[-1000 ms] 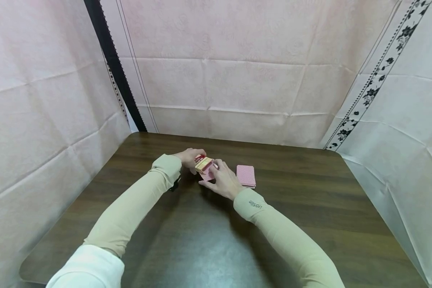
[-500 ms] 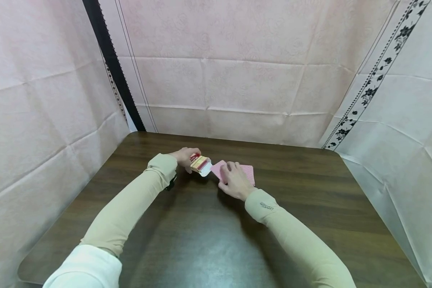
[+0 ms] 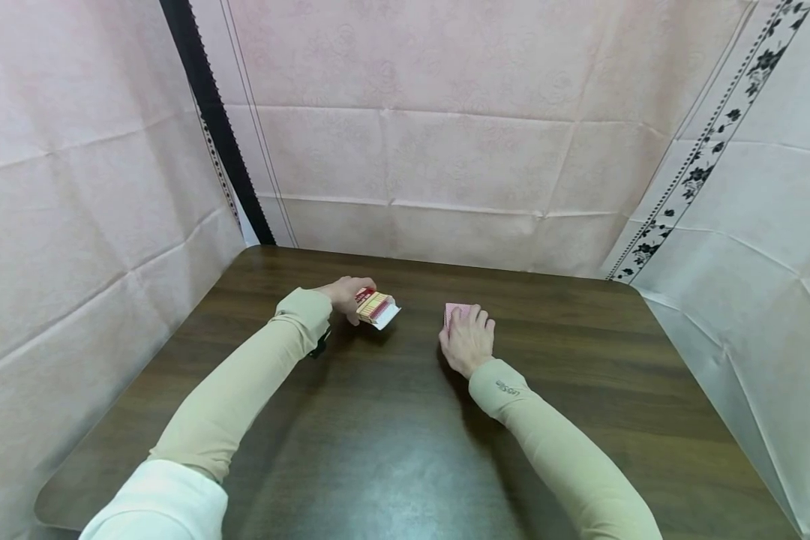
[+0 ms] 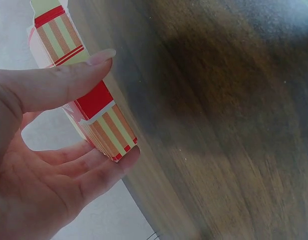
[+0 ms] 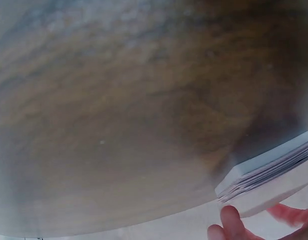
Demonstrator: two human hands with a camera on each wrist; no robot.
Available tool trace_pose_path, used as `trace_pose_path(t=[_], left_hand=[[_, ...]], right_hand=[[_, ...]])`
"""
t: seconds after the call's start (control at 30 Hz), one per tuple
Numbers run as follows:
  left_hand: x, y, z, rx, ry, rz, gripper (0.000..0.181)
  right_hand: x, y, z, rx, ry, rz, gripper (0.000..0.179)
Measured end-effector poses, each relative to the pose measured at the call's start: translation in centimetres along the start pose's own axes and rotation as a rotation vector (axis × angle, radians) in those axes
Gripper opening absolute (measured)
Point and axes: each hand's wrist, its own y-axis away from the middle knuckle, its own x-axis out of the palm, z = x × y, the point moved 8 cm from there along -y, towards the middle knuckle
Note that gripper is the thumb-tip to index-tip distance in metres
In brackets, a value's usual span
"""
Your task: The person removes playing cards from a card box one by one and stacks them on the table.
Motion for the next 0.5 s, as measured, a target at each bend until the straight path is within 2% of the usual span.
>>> trace_pose_path(t=[0.33,0.43,0.5], left_hand=[[0.1,0.5,-0.4,0.020,-0.005,-0.010,0.073],[0.0,0.5,-0.5,0.020,-0.003,-0.010,0.072],[0.1,0.5,-0.5,0.020,0.001,-0.009,0.073]], right_hand=[[1.2,0.1,-0.1,0.022,0.046,0.087,0.042],[1.0,0.1,0.0,0.021,0.060,0.080,0.046],[0.5,-0.1,0.3,0.007,0.072,0.041,0.048]])
